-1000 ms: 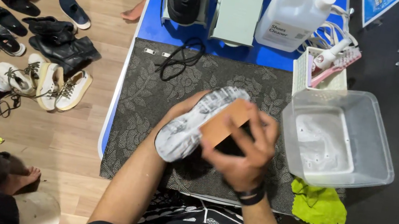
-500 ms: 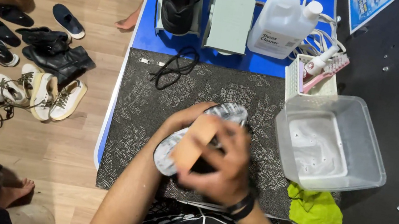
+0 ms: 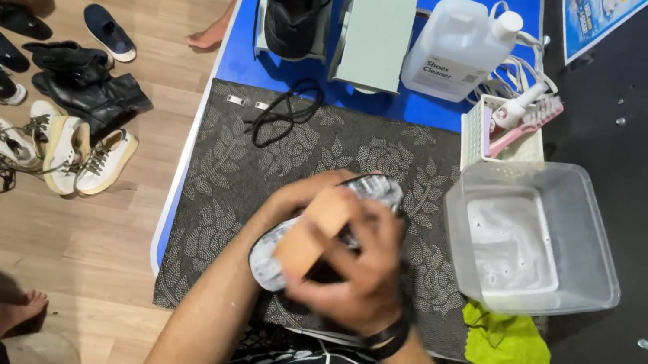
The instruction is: Cleaning a black sneaker using a brush and cleaning solution at a service counter
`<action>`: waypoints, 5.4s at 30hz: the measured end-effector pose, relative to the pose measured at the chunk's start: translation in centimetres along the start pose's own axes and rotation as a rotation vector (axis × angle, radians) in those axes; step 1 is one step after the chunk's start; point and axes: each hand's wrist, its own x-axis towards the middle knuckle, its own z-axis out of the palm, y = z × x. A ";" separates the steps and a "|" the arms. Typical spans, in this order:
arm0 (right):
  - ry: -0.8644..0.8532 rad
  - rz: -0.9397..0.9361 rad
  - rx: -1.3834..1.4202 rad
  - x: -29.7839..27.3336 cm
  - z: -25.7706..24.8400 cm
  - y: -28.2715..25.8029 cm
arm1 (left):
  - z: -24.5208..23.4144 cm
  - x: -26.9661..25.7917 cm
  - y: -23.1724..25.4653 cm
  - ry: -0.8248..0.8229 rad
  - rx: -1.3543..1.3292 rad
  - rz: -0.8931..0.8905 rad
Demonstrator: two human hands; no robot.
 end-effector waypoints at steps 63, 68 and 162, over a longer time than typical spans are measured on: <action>-0.564 0.276 -0.660 -16.0 -8.1 -1.1 | -1.2 -1.2 -5.2 0.165 -0.188 -0.417; -0.535 0.404 -0.690 -16.8 -9.9 -1.3 | -0.8 -1.7 -4.3 0.190 -0.254 -0.478; 0.062 0.099 -0.257 0.1 -1.8 3.4 | -0.2 1.0 4.5 0.227 -0.876 -0.671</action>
